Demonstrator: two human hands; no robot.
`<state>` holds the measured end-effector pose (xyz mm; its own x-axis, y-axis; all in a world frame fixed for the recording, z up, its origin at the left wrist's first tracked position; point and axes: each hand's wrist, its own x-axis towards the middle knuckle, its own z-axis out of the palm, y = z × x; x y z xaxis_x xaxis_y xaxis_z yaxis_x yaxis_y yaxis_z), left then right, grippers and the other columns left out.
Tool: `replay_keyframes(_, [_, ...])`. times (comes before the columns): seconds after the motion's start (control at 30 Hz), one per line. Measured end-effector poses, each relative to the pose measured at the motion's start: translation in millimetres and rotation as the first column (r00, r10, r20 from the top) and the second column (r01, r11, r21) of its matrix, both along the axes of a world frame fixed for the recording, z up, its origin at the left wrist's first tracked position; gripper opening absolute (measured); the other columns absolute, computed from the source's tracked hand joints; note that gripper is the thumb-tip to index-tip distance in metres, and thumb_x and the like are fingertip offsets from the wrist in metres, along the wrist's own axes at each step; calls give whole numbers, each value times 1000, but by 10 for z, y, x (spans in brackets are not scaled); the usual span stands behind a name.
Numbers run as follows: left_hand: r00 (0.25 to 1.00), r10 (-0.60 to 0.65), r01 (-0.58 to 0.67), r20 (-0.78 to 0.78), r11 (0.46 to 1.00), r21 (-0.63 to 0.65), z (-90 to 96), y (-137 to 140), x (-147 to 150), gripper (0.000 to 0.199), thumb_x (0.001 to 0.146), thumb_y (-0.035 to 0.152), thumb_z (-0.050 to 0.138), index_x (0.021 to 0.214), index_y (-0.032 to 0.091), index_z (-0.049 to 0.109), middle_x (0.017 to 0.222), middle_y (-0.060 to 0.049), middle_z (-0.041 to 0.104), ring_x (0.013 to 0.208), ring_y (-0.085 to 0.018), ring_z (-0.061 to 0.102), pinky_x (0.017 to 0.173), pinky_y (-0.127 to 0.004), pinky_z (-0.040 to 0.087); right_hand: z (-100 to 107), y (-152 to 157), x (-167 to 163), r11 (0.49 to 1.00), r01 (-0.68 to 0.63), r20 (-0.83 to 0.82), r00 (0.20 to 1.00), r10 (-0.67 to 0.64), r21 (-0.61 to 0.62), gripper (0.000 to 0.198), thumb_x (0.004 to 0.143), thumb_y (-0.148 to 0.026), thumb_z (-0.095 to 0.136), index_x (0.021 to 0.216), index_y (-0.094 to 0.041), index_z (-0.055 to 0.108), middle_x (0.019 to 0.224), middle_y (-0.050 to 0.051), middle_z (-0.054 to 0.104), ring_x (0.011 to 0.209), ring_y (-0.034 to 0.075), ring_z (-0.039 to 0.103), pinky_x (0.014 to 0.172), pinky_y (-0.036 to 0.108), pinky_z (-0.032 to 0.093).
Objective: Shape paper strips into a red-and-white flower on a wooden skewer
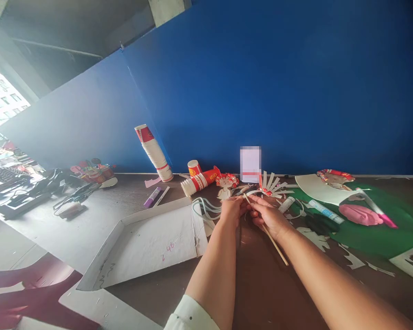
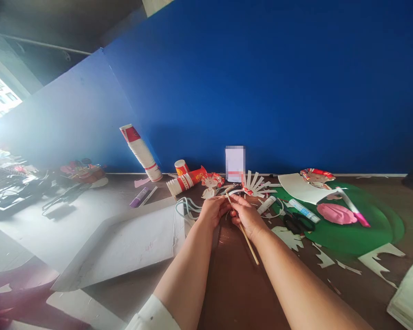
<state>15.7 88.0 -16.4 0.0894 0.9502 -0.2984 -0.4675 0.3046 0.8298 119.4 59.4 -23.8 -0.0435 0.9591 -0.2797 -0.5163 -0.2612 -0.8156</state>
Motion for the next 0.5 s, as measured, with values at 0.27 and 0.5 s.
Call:
replay_keyframes(0.27, [999,-8,8,53,1000,5,-10,12,-7,13,82,13,57,71,9,63,70,-9,66,60,-12,61,61,-23,51,-8,-7,22,999,-30,115,993,25,43,52,70,-13,60,121,-22,57,64,-3,56,44,5,44,31,12,22])
replay_keyframes(0.5, [1000,-1,1,16,1000,2,4,19,-12,13,81,15,61,70,9,61,65,-6,62,55,-10,58,60,-22,51,16,-16,51,998,-45,139,989,40,33,54,73,-13,59,126,-20,55,64,-2,54,45,5,43,31,12,21])
